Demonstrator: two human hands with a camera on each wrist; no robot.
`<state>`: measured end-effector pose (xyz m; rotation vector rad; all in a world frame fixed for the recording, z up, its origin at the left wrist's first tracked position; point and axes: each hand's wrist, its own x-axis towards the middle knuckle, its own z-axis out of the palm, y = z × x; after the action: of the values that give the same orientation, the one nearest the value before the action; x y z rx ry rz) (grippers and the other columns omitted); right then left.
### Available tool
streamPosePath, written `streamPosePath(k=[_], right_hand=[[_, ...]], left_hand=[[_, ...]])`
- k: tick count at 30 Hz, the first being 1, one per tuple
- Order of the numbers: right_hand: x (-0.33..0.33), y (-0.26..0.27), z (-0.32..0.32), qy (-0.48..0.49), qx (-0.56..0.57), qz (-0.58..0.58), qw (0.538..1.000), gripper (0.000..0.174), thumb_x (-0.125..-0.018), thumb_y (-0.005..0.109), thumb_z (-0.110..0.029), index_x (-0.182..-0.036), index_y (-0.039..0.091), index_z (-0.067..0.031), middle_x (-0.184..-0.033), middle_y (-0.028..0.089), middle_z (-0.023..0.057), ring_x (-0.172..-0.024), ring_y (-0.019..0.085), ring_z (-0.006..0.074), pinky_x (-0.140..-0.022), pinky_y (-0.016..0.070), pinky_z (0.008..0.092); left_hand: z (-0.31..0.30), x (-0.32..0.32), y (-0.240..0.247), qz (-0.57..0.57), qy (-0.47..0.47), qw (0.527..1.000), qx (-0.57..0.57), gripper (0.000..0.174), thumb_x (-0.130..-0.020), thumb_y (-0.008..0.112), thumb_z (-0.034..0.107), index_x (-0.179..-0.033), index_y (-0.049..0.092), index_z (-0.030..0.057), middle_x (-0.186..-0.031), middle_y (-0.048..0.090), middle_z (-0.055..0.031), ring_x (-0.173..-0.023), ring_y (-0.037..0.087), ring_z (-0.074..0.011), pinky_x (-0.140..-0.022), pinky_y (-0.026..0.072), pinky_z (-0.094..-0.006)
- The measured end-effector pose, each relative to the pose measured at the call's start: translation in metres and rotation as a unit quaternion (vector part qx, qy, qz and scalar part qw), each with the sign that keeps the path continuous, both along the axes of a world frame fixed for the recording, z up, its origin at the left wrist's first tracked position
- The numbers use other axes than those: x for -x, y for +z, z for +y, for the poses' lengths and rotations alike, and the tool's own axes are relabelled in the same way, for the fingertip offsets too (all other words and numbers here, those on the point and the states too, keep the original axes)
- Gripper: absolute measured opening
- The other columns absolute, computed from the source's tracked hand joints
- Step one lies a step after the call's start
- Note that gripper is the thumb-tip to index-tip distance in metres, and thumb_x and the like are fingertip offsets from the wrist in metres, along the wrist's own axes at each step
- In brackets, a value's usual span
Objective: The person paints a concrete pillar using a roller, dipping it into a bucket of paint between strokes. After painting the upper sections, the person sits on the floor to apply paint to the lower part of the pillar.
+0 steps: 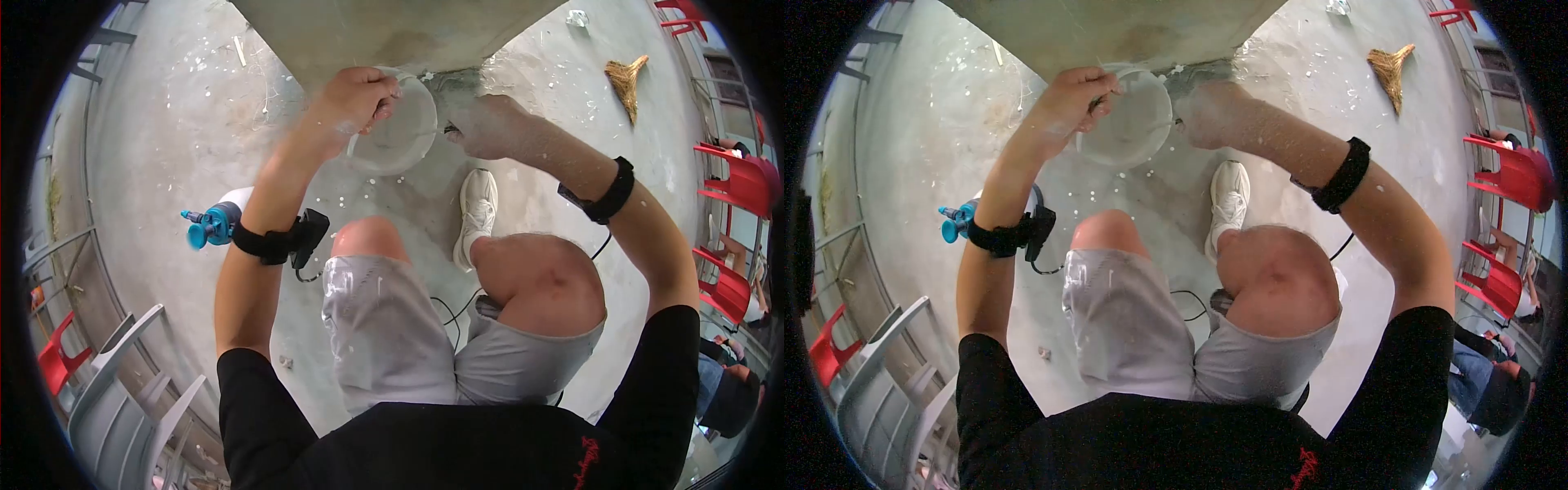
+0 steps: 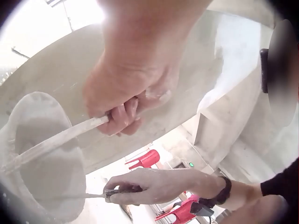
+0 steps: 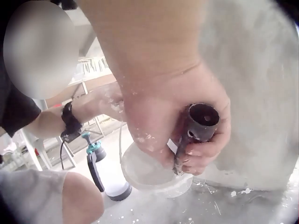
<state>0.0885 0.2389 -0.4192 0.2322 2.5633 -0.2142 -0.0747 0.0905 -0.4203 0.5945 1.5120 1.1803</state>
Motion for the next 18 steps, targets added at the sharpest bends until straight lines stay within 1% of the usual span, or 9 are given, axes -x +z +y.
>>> streamPosePath(k=[2,6,8,12,14,15,17,18], right_hand=[[-0.001,-0.001,-0.011,-0.007,-0.045,-0.074,0.996,0.031,-0.091,0.051,-0.029,-0.095,0.063,-0.0005,-0.085,0.065,0.0174,-0.081,0.065,0.0341,-0.073,0.0508,0.0469],[-0.009,-0.014,-0.017,-0.032,-0.035,-0.108,0.993,0.03,-0.091,0.05,-0.027,-0.093,0.064,-0.0007,-0.079,0.065,0.0182,-0.081,0.064,0.0354,-0.073,0.0509,0.0468],[-0.013,-0.022,-0.013,-0.007,-0.05,-0.052,0.997,0.031,-0.091,0.049,-0.029,-0.09,0.064,-0.0016,-0.076,0.065,0.0194,-0.081,0.064,0.0358,-0.072,0.0506,0.0474],[-0.023,-0.012,-0.019,-0.039,-0.062,-0.054,0.996,0.033,-0.092,0.047,-0.031,-0.089,0.062,-0.002,-0.077,0.065,0.0198,-0.079,0.064,0.0365,-0.072,0.05,0.0479],[-0.032,-0.009,-0.018,-0.059,-0.063,-0.043,0.995,0.034,-0.092,0.046,-0.033,-0.091,0.06,-0.0016,-0.074,0.064,0.0198,-0.076,0.064,0.0368,-0.071,0.0492,0.0479],[-0.034,0.002,-0.021,-0.06,-0.065,-0.042,0.995,0.034,-0.092,0.046,-0.033,-0.091,0.06,-0.0016,-0.074,0.064,0.0198,-0.076,0.064,0.0368,-0.071,0.0492,0.0479],[-0.034,0.033,-0.028,-0.1,-0.04,-0.04,0.993,0.034,-0.092,0.046,-0.033,-0.095,0.06,-0.0027,-0.074,0.064,0.0202,-0.075,0.063,0.0377,-0.07,0.0482,0.048],[-0.038,0.036,-0.029,-0.1,-0.041,-0.04,0.993,0.034,-0.092,0.046,-0.033,-0.095,0.06,-0.0027,-0.074,0.064,0.0202,-0.075,0.063,0.0377,-0.07,0.0482,0.048]], left_hand=[[-0.001,-0.002,-0.01,-0.02,-0.006,1.0,0.008,0.022,-0.093,0.053,0.023,-0.089,0.057,0.0012,-0.061,0.042,0.0027,-0.048,0.029,-0.006,-0.045,0.023,-0.0233],[-0.007,-0.006,-0.025,-0.037,-0.013,0.999,-0.013,0.022,-0.093,0.053,0.023,-0.088,0.057,0.0016,-0.061,0.042,0.0028,-0.048,0.03,-0.006,-0.045,0.0228,-0.0232],[-0.008,-0.006,-0.034,-0.022,-0.008,0.999,-0.021,0.023,-0.093,0.053,0.023,-0.088,0.057,0.0014,-0.061,0.042,0.0029,-0.049,0.03,-0.0059,-0.045,0.0231,-0.0234],[-0.008,-0.006,-0.047,-0.048,-0.004,0.998,-0.027,0.023,-0.093,0.052,0.023,-0.087,0.058,0.002,-0.061,0.044,0.0029,-0.05,0.033,-0.0056,-0.046,0.0256,-0.0227],[-0.007,-0.008,-0.055,0.016,0.001,1.0,-0.016,0.023,-0.094,0.051,0.023,-0.088,0.059,0.0028,-0.062,0.046,0.0029,-0.051,0.036,-0.0059,-0.047,0.0289,-0.0221],[-0.007,-0.008,-0.057,0.017,0.0,1.0,-0.017,0.023,-0.094,0.051,0.023,-0.088,0.059,0.0028,-0.062,0.046,0.0029,-0.051,0.036,-0.0059,-0.047,0.0289,-0.0221],[-0.007,-0.009,-0.062,0.013,0.027,1.0,0.006,0.023,-0.094,0.05,0.023,-0.088,0.06,0.0033,-0.062,0.047,0.0029,-0.051,0.039,-0.0064,-0.047,0.0311,-0.0221],[-0.007,-0.007,-0.066,0.013,0.027,1.0,0.005,0.023,-0.094,0.05,0.023,-0.088,0.06,0.0033,-0.062,0.047,0.0029,-0.051,0.039,-0.0064,-0.047,0.0311,-0.0221]])
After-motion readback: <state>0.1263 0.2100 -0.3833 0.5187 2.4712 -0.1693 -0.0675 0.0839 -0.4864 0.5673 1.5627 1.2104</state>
